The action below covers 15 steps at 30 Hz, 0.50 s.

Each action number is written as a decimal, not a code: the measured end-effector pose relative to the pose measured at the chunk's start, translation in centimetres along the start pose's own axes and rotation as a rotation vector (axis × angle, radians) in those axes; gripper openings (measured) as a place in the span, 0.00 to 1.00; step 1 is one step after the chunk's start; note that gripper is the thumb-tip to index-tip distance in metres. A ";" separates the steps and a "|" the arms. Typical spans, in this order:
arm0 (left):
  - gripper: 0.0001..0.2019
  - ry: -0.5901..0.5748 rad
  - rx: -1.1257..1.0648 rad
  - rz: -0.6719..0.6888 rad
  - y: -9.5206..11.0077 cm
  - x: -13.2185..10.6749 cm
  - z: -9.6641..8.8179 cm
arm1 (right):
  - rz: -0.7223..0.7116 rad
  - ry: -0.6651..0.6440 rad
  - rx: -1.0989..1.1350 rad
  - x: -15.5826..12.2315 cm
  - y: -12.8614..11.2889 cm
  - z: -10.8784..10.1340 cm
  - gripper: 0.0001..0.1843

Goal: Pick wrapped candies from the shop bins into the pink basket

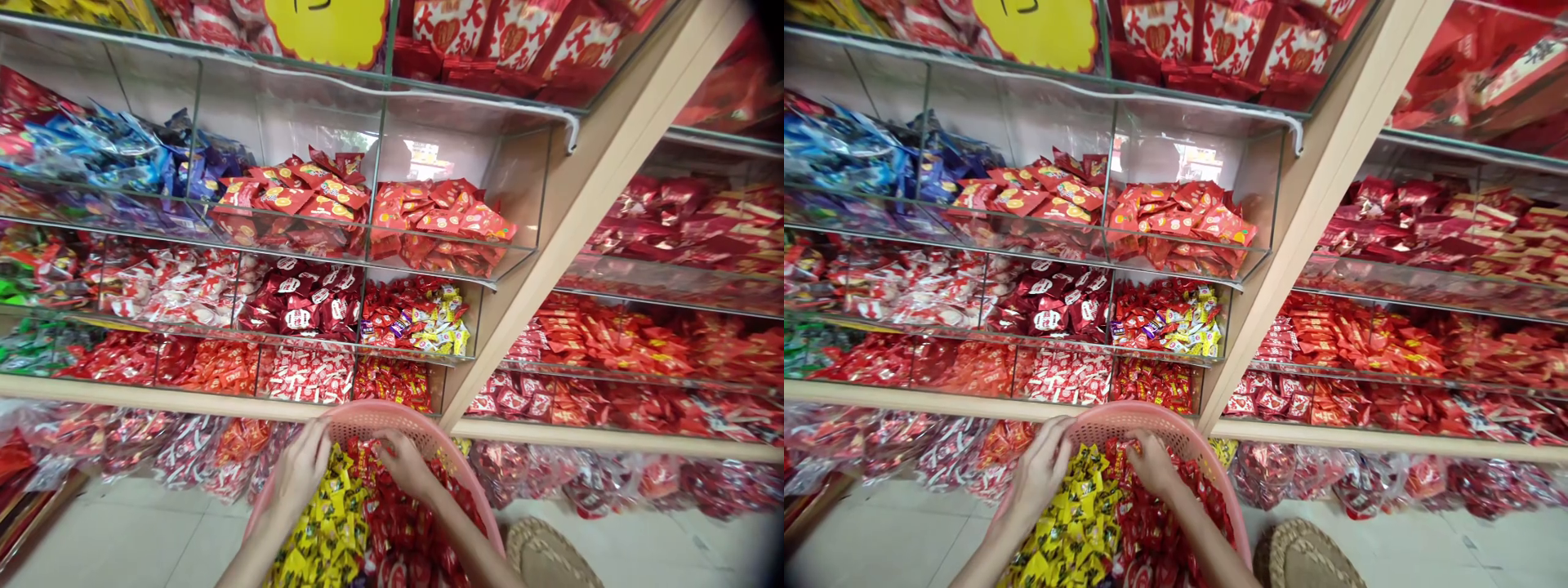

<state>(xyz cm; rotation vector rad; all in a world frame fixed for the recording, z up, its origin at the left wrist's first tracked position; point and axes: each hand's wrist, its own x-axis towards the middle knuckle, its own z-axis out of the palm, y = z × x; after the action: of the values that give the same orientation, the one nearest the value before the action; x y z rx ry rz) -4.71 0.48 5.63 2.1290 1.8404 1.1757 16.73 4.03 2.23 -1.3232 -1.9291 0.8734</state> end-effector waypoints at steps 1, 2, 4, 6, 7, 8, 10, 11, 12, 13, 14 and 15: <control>0.16 -0.092 0.036 -0.007 0.6 0.3 0.1 | -0.012 0.010 0.012 -0.5 -0.2 -0.5 0.15; 0.17 -0.195 0.091 -0.037 1.1 0.7 0.2 | -0.017 0.016 0.029 -1.1 -0.3 -1.0 0.16; 0.19 -0.421 0.270 -0.118 2.0 1.5 1.0 | 0.005 0.041 0.073 -2.4 -0.5 -2.1 0.15; 0.19 -0.570 0.394 -0.139 2.7 2.3 2.4 | 0.062 0.089 0.122 -3.9 -0.5 -3.2 0.14; 0.18 -0.593 0.419 -0.152 2.9 2.7 3.1 | 0.095 0.112 0.149 -4.7 -0.4 -3.7 0.14; 0.16 -0.611 0.438 -0.169 3.1 2.9 3.9 | 0.125 0.127 0.176 -5.5 -0.4 -4.1 0.15; 0.13 -0.635 0.465 -0.203 3.4 3.2 5.5 | 0.171 0.139 0.219 -7.0 -0.3 -4.8 0.16; 0.13 -0.643 0.476 -0.213 3.5 3.2 6.2 | 0.183 0.142 0.228 -7.7 -0.2 -5.0 0.17; 0.13 -0.650 0.484 -0.223 3.6 3.2 6.8 | 0.191 0.149 0.226 -8.4 -0.1 -5.2 0.18; 0.13 -0.657 0.490 -0.231 3.7 3.2 7.3 | 0.198 0.160 0.217 -9.1 0.1 -5.2 0.18; 0.13 -0.662 0.495 -0.238 3.7 3.1 7.7 | 0.203 0.170 0.208 -9.6 0.2 -5.3 0.17; 0.13 -0.668 0.499 -0.244 3.7 3.0 8.0 | 0.206 0.179 0.202 -10.1 0.4 -5.3 0.17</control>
<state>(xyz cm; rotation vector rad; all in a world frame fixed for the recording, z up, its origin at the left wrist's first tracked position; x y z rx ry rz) 2.98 5.33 3.46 2.0441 2.0752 -0.0802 24.12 -4.53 3.67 -1.4413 -1.5461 0.9849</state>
